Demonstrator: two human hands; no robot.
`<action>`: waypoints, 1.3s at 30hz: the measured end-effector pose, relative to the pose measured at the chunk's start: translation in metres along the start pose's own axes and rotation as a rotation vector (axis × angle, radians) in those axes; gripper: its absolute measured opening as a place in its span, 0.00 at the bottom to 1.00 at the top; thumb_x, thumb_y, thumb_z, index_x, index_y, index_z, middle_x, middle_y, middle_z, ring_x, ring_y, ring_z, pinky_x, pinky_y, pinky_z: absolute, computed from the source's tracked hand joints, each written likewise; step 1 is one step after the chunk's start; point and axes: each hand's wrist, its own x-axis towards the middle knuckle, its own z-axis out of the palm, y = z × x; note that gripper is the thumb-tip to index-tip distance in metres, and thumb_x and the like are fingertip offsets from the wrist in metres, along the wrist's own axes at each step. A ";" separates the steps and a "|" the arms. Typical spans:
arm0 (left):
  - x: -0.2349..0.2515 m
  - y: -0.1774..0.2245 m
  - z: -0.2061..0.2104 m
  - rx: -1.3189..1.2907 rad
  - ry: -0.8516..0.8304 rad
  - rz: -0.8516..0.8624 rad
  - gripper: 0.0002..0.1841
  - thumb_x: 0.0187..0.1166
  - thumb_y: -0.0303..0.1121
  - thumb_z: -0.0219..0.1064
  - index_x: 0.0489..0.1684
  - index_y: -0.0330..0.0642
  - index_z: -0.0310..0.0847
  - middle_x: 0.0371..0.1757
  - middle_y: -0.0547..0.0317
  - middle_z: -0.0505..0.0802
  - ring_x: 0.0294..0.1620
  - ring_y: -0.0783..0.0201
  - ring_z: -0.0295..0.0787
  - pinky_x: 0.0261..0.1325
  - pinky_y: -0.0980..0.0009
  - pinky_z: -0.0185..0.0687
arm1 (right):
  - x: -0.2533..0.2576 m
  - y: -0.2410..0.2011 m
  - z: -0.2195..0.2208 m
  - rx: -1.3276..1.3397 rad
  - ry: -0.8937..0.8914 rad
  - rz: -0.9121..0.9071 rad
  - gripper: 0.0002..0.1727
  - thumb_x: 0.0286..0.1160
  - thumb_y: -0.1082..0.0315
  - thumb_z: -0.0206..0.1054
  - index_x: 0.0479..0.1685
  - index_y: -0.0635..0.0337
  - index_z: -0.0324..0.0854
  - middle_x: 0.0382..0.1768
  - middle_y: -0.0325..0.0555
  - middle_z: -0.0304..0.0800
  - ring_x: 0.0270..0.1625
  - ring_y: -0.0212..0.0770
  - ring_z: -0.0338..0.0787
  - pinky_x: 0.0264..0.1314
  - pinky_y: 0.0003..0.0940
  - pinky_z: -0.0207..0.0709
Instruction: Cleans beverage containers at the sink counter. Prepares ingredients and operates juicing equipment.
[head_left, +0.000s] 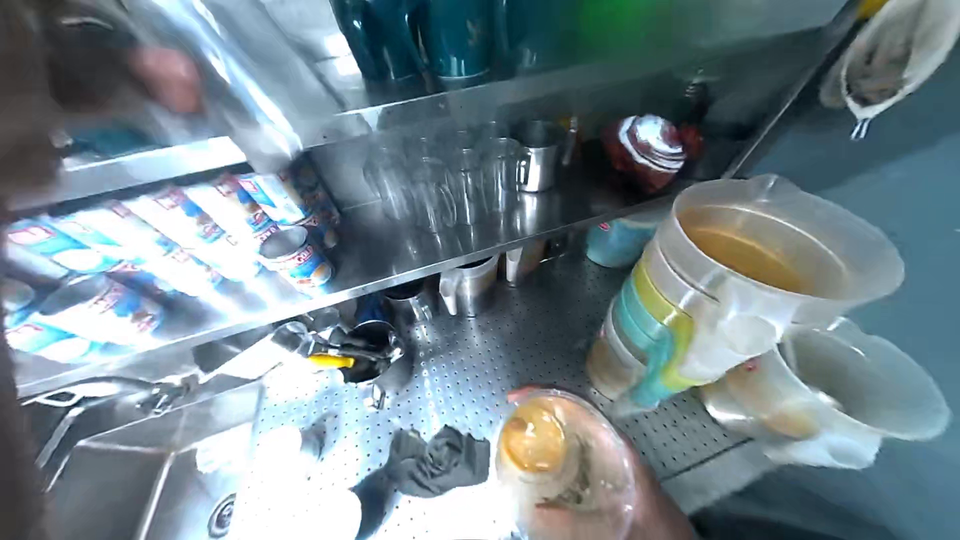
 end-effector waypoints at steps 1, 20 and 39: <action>-0.020 0.003 0.019 -0.173 0.099 -0.090 0.12 0.87 0.42 0.61 0.59 0.49 0.76 0.40 0.68 0.93 0.35 0.76 0.92 0.39 0.78 0.91 | 0.001 -0.001 -0.004 -0.005 -0.001 -0.019 0.51 0.48 0.68 0.90 0.80 0.71 0.68 0.75 0.59 0.80 0.78 0.53 0.81 0.84 0.49 0.77; -0.391 -0.144 0.279 -1.202 0.123 -1.713 0.17 0.97 0.37 0.41 0.50 0.35 0.73 0.30 0.55 0.86 0.25 0.65 0.86 0.35 0.71 0.89 | -0.042 -0.009 -0.005 -0.900 -0.403 0.504 0.53 0.47 0.32 0.85 0.82 0.40 0.75 0.69 0.36 0.88 0.66 0.33 0.89 0.68 0.44 0.87; -0.413 -0.181 0.293 -1.244 -0.434 -1.820 0.09 0.91 0.30 0.53 0.48 0.35 0.76 0.30 0.54 0.85 0.26 0.64 0.84 0.32 0.71 0.86 | 0.013 -0.020 0.062 -0.804 -0.660 1.519 0.46 0.62 0.27 0.72 0.71 0.54 0.81 0.59 0.51 0.91 0.63 0.49 0.89 0.71 0.59 0.78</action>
